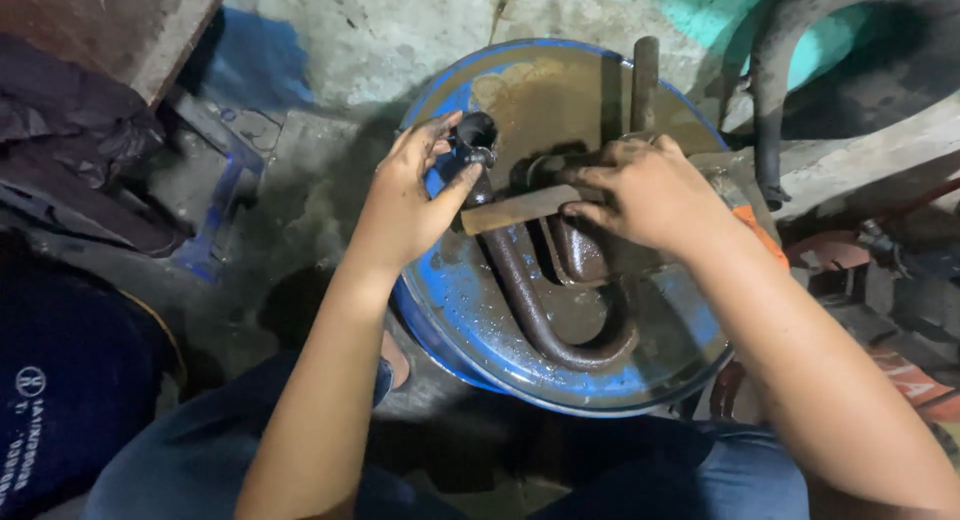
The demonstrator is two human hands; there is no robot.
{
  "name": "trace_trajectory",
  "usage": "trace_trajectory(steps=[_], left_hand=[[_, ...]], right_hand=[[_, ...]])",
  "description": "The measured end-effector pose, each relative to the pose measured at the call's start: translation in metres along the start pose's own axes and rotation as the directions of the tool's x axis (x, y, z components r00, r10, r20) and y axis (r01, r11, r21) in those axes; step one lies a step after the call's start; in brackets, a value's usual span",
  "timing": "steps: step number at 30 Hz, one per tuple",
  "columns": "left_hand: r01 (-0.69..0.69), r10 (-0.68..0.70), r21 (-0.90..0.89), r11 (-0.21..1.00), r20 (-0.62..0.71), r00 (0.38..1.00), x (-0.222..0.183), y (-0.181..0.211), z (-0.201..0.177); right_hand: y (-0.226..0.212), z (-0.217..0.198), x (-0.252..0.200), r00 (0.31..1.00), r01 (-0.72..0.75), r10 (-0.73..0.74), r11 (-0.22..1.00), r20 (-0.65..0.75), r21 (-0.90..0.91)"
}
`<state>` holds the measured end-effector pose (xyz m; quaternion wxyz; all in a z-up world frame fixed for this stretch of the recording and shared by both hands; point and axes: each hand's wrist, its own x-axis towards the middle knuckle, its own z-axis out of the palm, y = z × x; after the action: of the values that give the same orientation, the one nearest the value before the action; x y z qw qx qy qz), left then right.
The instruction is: Brushing the surface of a motorcycle muffler to clean it using a wire brush and a paintbrush
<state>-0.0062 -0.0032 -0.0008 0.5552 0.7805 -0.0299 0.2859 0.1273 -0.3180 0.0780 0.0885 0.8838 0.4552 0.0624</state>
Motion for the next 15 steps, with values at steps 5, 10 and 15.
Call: trace_trajectory(steps=[5,10,15], left_hand=[[0.057,-0.058,-0.129,0.990,-0.008,0.998,0.006,-0.006,0.002],[0.162,-0.121,-0.402,0.901,0.125,0.985,0.000,-0.018,-0.008],[0.236,-0.189,-0.372,0.898,0.160,0.969,-0.001,-0.008,-0.009]], right_hand=[[0.022,0.013,0.013,0.990,0.001,-0.016,0.994,-0.141,-0.108],[-0.005,0.002,0.009,0.905,-0.090,-0.005,0.975,-0.426,-0.204],[0.003,0.017,0.010,0.949,-0.057,-0.013,0.976,-0.315,-0.212]])
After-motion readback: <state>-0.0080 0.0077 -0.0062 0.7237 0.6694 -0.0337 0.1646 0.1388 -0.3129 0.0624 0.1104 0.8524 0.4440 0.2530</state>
